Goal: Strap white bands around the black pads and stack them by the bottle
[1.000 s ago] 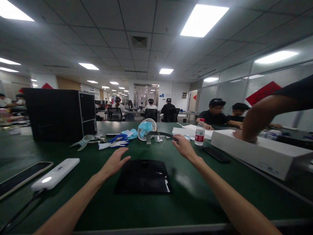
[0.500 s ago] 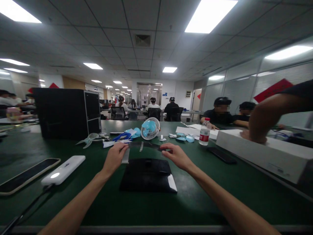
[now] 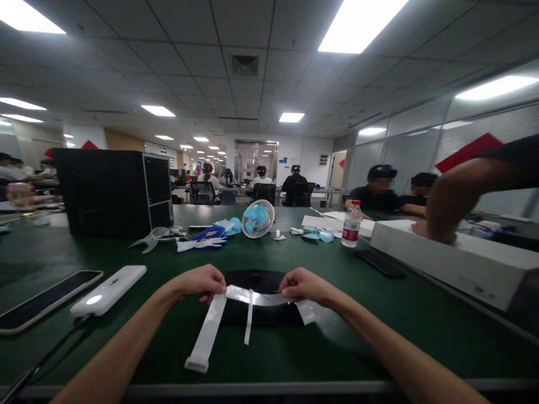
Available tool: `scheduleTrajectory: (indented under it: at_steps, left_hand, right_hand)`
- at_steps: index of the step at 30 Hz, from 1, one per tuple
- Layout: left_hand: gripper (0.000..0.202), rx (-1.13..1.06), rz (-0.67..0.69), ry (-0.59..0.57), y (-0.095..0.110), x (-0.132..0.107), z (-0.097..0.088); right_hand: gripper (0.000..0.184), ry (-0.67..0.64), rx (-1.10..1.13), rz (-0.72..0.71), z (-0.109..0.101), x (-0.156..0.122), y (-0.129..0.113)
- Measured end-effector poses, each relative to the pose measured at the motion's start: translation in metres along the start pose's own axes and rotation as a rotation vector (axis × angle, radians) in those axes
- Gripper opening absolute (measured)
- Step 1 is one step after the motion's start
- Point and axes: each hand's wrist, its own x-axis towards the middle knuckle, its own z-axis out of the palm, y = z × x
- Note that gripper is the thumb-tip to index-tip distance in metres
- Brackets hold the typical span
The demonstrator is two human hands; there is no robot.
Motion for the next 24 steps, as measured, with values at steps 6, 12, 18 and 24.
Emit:
scheduleTrajectory:
  at_steps: [6, 12, 18, 24]
  left_hand:
    - [0.019, 0.093, -0.068, -0.077, -0.009, 0.005, 0.0]
    - [0.02, 0.254, -0.054, -0.006, -0.012, 0.01, -0.002]
    - [0.023, 0.369, -0.029, 0.033, -0.012, 0.011, -0.002]
    - [0.022, 0.417, -0.029, 0.024, -0.011, 0.011, 0.0]
  right_hand:
    - [0.015, -0.003, -0.133, 0.046, 0.01, -0.003, -0.011]
    - [0.017, 0.03, -0.256, -0.035, 0.011, 0.007, 0.004]
    - [0.018, 0.057, -0.342, -0.074, 0.013, 0.012, 0.013]
    - [0.018, 0.096, -0.413, -0.116, 0.014, 0.013, 0.015]
